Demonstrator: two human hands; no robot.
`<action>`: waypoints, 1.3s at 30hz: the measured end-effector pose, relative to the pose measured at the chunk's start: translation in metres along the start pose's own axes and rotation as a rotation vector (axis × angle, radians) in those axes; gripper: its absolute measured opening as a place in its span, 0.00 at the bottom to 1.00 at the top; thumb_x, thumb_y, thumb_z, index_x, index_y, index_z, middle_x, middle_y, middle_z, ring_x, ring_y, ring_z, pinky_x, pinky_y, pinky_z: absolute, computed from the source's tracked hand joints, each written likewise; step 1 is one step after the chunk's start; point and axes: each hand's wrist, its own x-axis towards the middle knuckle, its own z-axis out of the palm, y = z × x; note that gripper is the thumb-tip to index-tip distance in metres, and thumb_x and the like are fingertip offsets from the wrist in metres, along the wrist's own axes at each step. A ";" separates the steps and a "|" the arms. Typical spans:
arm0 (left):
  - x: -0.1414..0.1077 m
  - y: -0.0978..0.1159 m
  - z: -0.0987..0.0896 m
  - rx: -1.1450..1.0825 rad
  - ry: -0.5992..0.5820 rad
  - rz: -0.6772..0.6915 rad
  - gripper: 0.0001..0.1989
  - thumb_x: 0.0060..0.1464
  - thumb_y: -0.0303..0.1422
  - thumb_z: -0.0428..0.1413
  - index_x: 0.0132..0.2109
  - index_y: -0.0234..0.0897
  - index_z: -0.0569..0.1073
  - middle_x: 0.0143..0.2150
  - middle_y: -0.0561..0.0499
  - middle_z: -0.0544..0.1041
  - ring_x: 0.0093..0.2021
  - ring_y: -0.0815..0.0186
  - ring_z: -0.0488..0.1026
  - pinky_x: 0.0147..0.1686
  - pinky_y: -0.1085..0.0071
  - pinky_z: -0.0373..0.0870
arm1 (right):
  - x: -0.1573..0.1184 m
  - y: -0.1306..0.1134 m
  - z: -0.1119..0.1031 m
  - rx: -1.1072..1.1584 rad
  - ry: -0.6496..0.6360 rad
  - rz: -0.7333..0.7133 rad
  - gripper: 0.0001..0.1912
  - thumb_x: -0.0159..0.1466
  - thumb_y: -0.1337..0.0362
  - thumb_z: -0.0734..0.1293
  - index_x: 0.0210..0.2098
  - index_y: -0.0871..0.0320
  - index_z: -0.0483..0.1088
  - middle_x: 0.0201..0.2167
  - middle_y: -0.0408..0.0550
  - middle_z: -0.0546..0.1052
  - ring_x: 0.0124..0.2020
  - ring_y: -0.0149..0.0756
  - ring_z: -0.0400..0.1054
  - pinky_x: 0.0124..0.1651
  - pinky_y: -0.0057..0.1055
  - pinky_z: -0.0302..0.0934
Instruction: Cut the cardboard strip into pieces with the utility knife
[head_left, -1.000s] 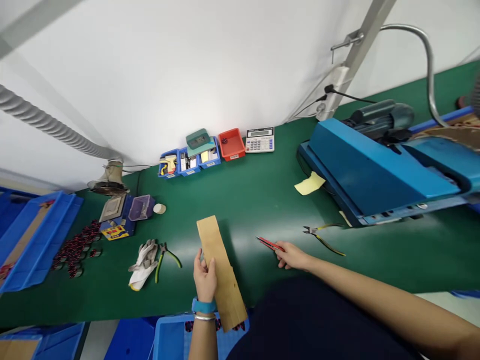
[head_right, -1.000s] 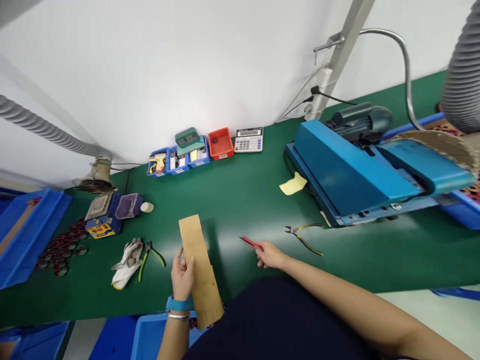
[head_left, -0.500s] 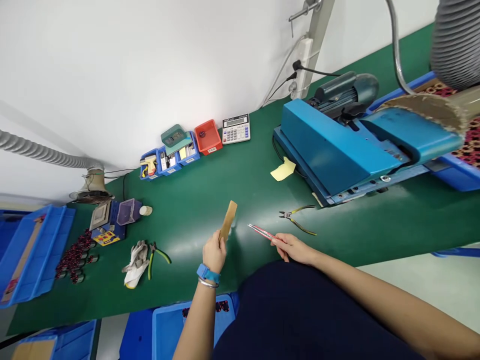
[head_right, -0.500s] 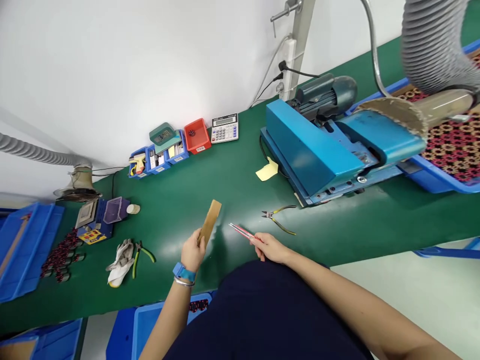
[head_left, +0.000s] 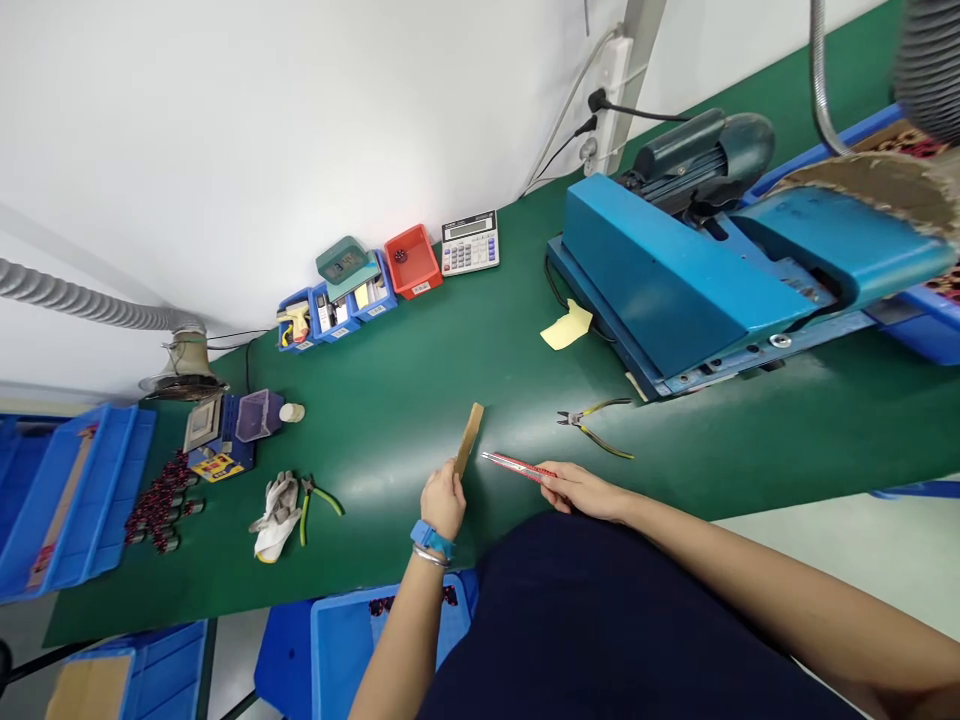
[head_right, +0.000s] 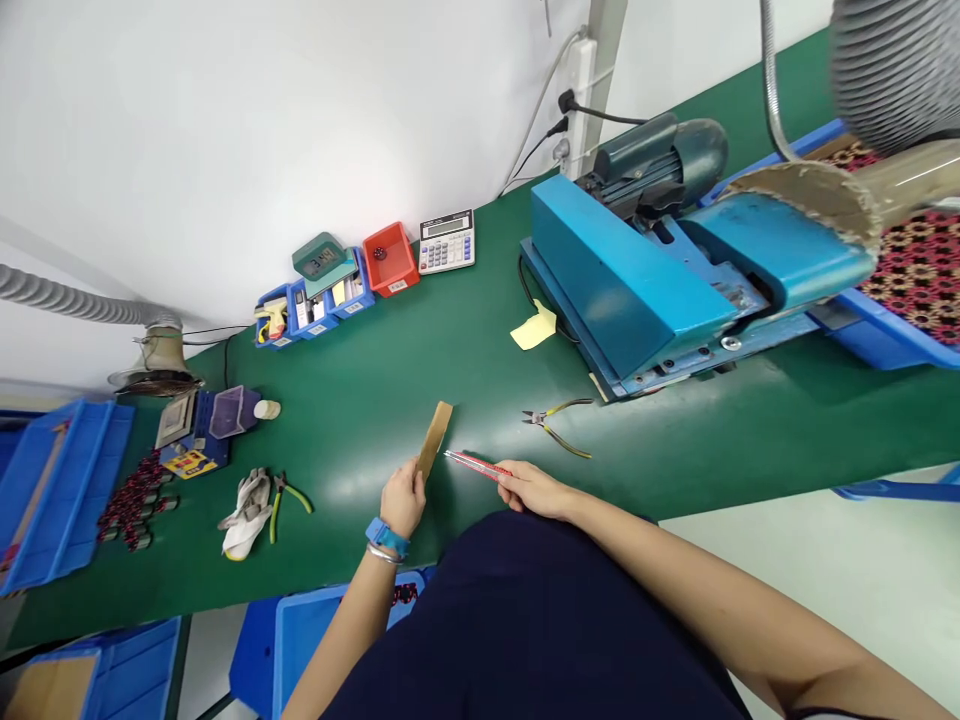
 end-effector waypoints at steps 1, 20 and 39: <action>0.000 0.000 0.000 -0.002 0.004 0.002 0.17 0.58 0.25 0.43 0.52 0.31 0.68 0.37 0.43 0.76 0.40 0.60 0.72 0.40 0.68 0.67 | 0.002 0.001 0.001 -0.021 0.004 0.004 0.19 0.59 0.47 0.55 0.30 0.58 0.57 0.20 0.39 0.61 0.18 0.25 0.54 0.23 0.26 0.49; 0.003 -0.006 0.012 -0.077 0.097 0.065 0.15 0.57 0.25 0.44 0.50 0.32 0.68 0.38 0.43 0.75 0.40 0.60 0.71 0.41 0.67 0.67 | 0.014 0.008 -0.006 -0.515 0.017 0.030 0.12 0.61 0.63 0.56 0.35 0.61 0.68 0.24 0.46 0.73 0.25 0.31 0.66 0.30 0.26 0.57; 0.001 0.000 0.009 -0.103 0.090 0.095 0.15 0.57 0.25 0.43 0.48 0.33 0.69 0.36 0.44 0.75 0.40 0.60 0.70 0.39 0.66 0.67 | 0.007 0.000 -0.001 -0.936 0.192 0.093 0.13 0.67 0.58 0.49 0.37 0.58 0.60 0.27 0.49 0.71 0.29 0.38 0.66 0.29 0.28 0.50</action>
